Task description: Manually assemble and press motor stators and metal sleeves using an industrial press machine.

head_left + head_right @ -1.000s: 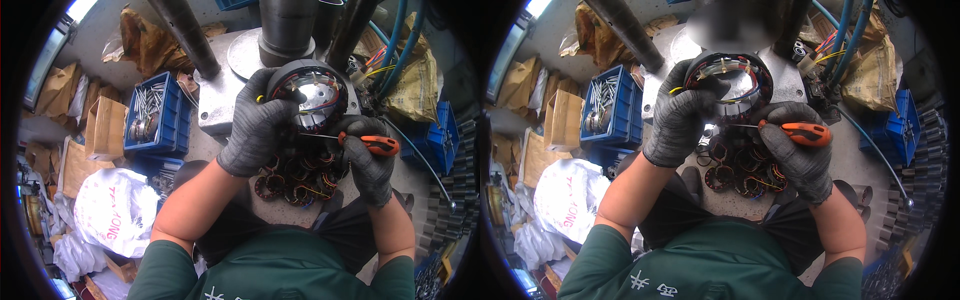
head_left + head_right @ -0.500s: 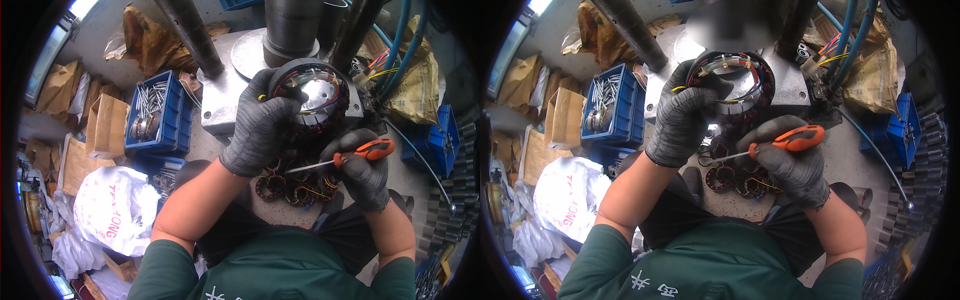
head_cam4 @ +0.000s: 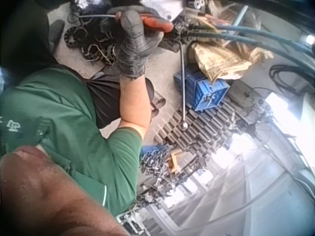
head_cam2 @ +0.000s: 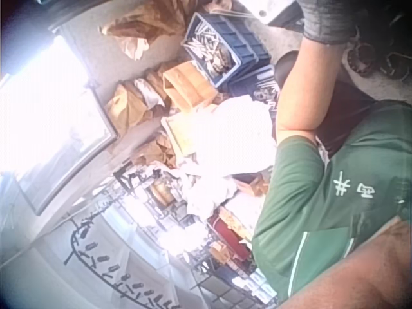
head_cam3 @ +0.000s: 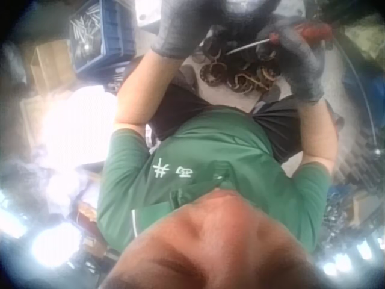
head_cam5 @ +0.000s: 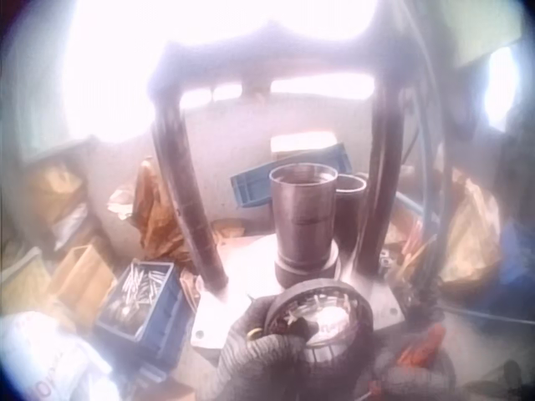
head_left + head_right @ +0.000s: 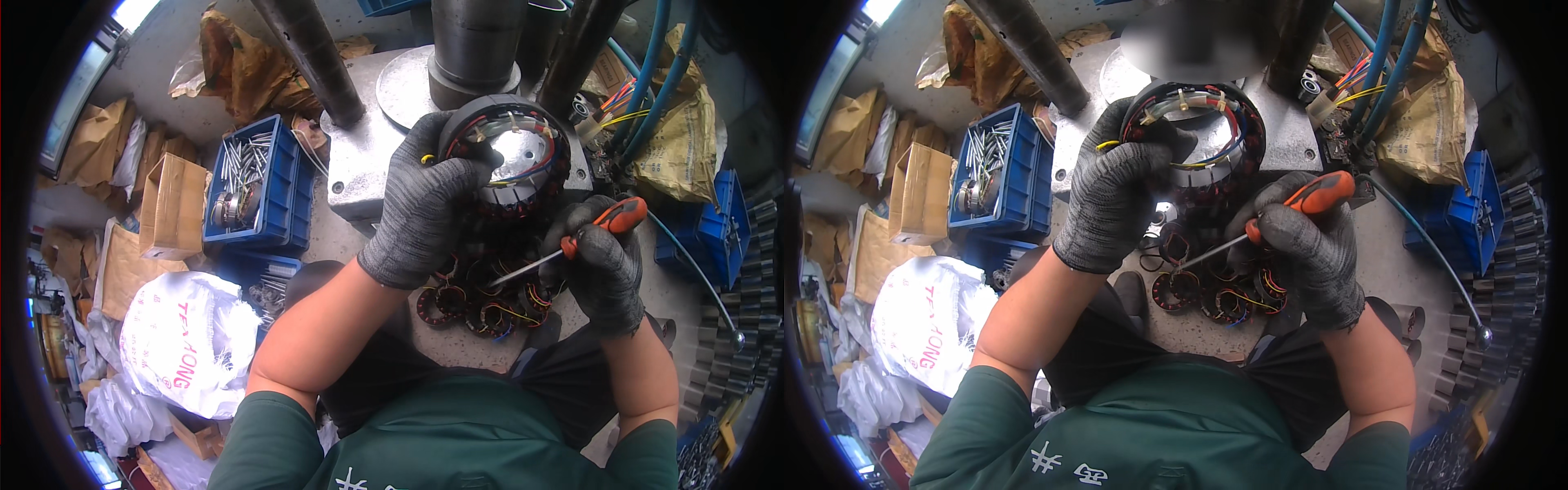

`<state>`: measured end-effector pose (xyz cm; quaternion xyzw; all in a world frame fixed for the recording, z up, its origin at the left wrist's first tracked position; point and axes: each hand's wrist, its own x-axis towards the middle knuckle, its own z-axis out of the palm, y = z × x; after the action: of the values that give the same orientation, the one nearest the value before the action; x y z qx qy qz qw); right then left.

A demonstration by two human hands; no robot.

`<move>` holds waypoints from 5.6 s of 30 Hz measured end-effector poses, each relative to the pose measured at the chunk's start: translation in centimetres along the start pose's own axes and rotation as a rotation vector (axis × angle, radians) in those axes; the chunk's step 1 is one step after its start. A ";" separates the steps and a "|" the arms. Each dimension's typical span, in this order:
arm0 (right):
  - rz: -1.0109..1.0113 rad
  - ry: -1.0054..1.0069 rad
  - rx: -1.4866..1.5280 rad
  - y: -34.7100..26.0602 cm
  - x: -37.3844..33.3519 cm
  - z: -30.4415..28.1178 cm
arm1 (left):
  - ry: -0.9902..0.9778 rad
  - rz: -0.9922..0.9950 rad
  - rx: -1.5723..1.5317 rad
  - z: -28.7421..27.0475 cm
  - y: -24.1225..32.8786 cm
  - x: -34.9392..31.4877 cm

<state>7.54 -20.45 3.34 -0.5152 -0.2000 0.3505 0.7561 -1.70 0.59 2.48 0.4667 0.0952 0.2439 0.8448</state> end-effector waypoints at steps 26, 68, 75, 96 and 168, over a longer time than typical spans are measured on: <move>-0.142 0.111 -0.113 1.7 3.9 -1.6 | -0.149 -0.075 -0.142 1.8 -2.5 0.0; -0.518 -0.246 -0.287 -0.3 1.8 -2.8 | 0.018 -0.227 0.235 -1.8 -1.9 2.1; -0.508 -0.257 -0.241 0.1 1.6 -3.3 | 0.051 -0.285 0.244 -1.7 -1.9 2.0; -0.434 -0.271 -0.136 0.4 2.3 -3.8 | 0.016 -0.230 0.292 -2.0 -2.2 2.0; -0.375 -0.254 -0.088 0.5 1.5 -2.2 | 0.010 0.101 0.769 -1.6 -2.1 1.7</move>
<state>9.81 -20.66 1.92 -0.4530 -0.4011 0.2568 0.7536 -0.20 1.75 -0.02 0.7523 0.1610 0.2340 0.5944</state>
